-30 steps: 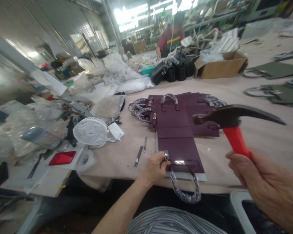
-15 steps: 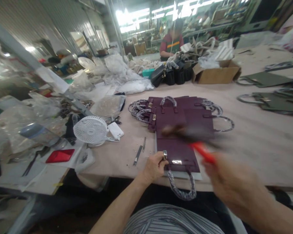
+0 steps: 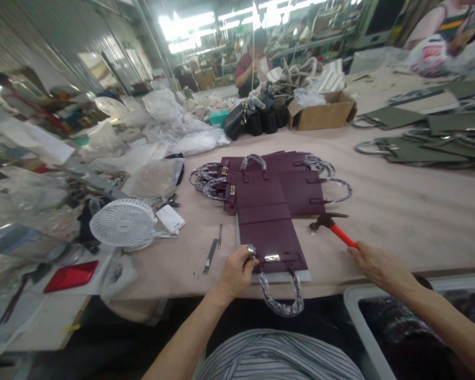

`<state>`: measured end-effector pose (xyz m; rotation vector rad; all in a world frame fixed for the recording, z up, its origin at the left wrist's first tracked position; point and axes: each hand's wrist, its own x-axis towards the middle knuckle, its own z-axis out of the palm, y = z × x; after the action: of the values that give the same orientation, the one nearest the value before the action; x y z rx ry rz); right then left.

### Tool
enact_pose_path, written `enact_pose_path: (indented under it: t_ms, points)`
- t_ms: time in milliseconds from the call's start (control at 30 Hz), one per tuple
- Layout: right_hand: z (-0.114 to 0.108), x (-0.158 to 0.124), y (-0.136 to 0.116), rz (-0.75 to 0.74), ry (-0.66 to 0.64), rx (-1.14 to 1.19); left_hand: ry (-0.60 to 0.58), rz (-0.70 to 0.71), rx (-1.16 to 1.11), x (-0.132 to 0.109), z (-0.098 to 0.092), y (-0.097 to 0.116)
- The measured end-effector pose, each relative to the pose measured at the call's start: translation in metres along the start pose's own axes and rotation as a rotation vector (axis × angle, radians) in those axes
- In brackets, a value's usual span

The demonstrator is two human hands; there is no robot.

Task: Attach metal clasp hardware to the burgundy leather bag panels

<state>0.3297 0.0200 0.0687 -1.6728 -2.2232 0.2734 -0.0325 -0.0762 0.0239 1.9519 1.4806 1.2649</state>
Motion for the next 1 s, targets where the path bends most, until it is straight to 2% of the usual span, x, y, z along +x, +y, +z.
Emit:
enact_pose_path:
  t_ms: [100, 167, 267, 333, 433, 500, 567, 667, 733, 800, 867, 1000]
  points:
    - [0.02, -0.005, -0.009, -0.037, 0.064, -0.066, 0.019, -0.001, 0.02, -0.002, 0.001, 0.0]
    - [0.035, -0.008, -0.031, -0.093, 0.096, -0.029, 0.024, -0.005, 0.037, -0.002, 0.0, 0.001]
    - [0.058, -0.015, -0.072, -0.24, 0.067, 0.163, -0.013, -0.009, 0.056, 0.001, -0.001, 0.002]
    - [0.072, -0.021, -0.095, -0.277, 0.036, 0.257, -0.023, -0.025, 0.037, 0.0, 0.0, 0.002]
    - [0.087, -0.028, -0.112, -0.243, 0.028, 0.32, 0.104, -0.182, -0.098, -0.006, 0.006, -0.002]
    - [0.092, -0.03, -0.113, -0.217, 0.024, 0.34, 0.246, -0.347, -0.238, -0.011, 0.007, -0.005]
    - [0.093, -0.031, -0.113, -0.197, 0.015, 0.345, 0.304, -0.418, -0.309, -0.013, 0.003, -0.005]
    - [0.091, -0.03, -0.111, -0.167, 0.007, 0.362, 0.228, -0.296, -0.225, -0.005, -0.009, 0.002]
    - [0.089, -0.03, -0.105, -0.177, -0.002, 0.433, 0.213, -0.249, -0.215, 0.007, -0.01, 0.012]
    - [0.086, -0.03, -0.094, -0.19, -0.016, 0.553, 0.234, -0.308, -0.311, 0.019, 0.0, 0.025]
    - [0.086, -0.032, -0.081, -0.163, -0.023, 0.645, 0.262, -0.431, -0.466, 0.029, 0.02, 0.036]
    - [0.09, -0.039, -0.062, -0.094, 0.018, 0.66, 0.382, -0.709, -0.866, 0.042, 0.061, 0.052]
